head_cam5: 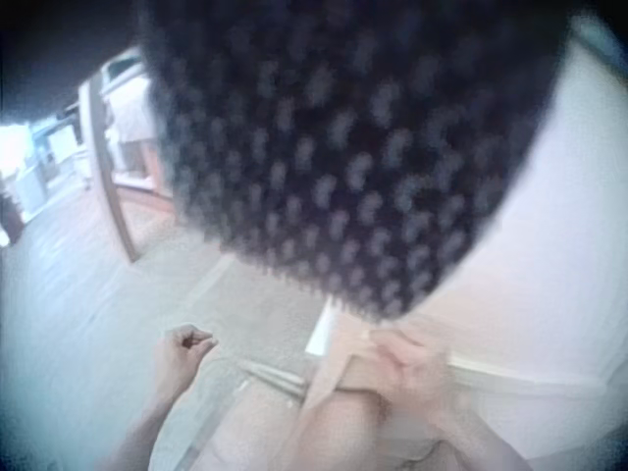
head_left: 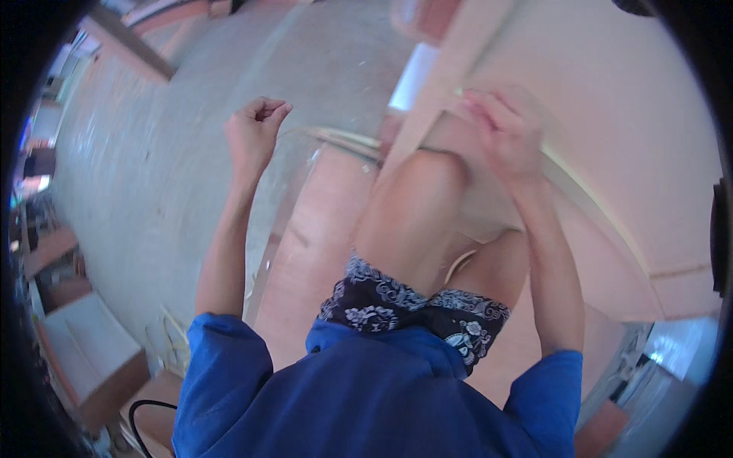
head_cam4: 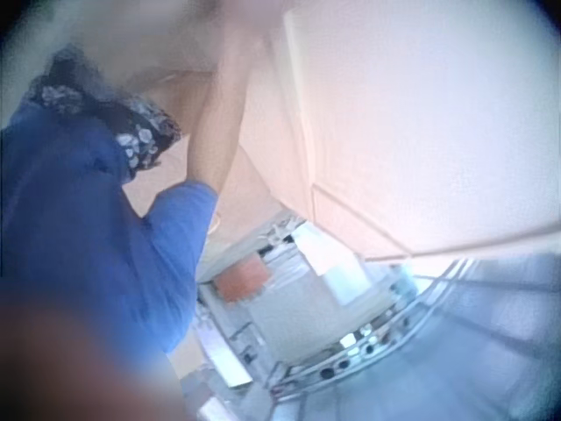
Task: The person kneels on the floor and applies a thin strip of edge banding to the edge of a wooden furniture panel. They use pliers to press and trim the banding along the edge, then smooth it with their fingers.
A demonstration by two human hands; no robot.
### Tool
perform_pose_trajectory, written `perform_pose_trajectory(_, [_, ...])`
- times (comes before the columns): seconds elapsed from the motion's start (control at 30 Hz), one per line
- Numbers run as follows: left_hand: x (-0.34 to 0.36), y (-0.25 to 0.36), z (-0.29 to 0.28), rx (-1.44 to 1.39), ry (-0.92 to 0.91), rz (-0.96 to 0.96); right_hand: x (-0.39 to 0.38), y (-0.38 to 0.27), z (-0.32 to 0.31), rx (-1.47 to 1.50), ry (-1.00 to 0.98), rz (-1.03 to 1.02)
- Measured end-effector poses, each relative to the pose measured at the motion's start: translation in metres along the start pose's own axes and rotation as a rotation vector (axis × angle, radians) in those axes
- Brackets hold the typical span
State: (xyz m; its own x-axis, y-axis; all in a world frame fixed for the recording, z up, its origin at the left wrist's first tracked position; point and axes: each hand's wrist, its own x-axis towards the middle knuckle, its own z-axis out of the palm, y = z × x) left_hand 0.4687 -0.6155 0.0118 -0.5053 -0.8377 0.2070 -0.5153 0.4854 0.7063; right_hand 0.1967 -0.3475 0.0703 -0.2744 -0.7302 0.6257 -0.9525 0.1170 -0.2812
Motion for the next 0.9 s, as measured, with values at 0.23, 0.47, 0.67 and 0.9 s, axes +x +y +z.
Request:
perform_pose_trajectory(0.23, [-0.084,-0.18,-0.037,0.685,-0.563,0.043,0.007,-0.013,0.019,-0.082,0.069,0.105])
perform_pose_trajectory(0.47, [-0.208,-0.27,0.036,0.827,-0.815,0.558,0.008,-0.013,0.017,-0.065,0.066,0.125])
perform_pose_trajectory(0.67, [-0.142,-0.268,0.043,1.031,-1.095,0.525,0.01,-0.015,0.017,-0.036,0.039,0.132])
perform_pose_trajectory(0.9, [0.011,-0.138,-0.067,0.127,-0.182,0.373,0.009,-0.02,0.005,0.0,-0.033,0.147])
